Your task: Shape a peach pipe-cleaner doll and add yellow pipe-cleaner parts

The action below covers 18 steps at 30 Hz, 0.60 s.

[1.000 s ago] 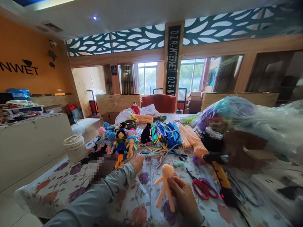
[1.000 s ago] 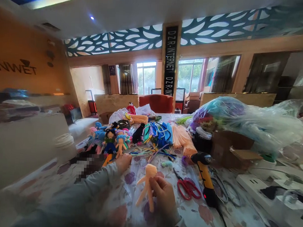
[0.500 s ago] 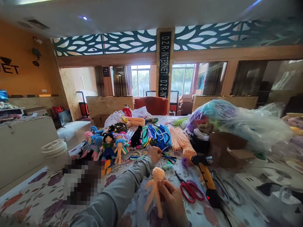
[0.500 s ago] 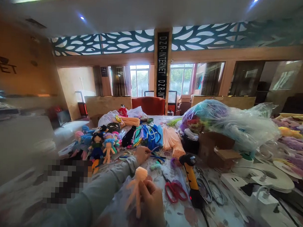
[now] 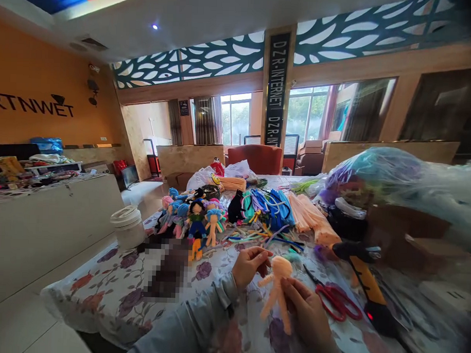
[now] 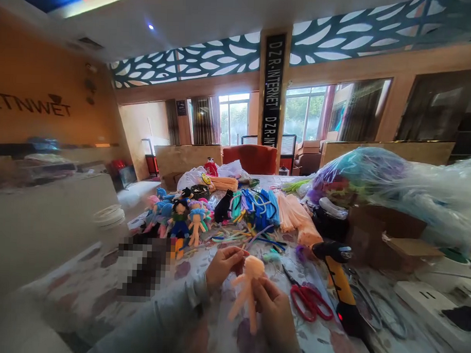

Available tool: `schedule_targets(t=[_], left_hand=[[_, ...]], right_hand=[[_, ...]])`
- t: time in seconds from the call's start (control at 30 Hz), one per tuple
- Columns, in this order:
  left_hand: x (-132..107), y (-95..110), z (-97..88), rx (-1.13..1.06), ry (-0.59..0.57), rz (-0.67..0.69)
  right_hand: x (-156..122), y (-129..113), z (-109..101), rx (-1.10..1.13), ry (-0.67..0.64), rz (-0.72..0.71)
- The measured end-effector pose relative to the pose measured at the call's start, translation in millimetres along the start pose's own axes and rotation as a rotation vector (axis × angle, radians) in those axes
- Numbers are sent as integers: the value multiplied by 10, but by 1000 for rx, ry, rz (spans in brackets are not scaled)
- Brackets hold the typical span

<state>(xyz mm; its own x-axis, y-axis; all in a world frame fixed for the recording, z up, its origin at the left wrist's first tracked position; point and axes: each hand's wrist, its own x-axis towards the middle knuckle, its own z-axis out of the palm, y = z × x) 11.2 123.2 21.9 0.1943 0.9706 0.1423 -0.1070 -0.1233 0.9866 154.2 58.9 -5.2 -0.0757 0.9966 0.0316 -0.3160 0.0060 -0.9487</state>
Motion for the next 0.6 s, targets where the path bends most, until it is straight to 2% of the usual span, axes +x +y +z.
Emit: schedule_targets(t=[0.1,0.2,0.3,0.37,0.5,0.6], left_hand=[[-38,-80,-65,-112,-41,-46],[-26,-135,-116,-271,-160,-109],[-22,-130,-130,-425,-303,-187],[-32,-91,-119,-430,-346,-203],[-41,4,-103,-368,-286,-156],[-4,13,-121,-357,-220,-98]], right_hand=[[18,74,-42,-26,21,-5],[61,82,-66,-43,18,24],[150,-27,-60,-132,23,32],[233,-144,-34,-242,38,-11],[413,-313,67,-392,38,-75],[523,-313,133,-397,50,-79]])
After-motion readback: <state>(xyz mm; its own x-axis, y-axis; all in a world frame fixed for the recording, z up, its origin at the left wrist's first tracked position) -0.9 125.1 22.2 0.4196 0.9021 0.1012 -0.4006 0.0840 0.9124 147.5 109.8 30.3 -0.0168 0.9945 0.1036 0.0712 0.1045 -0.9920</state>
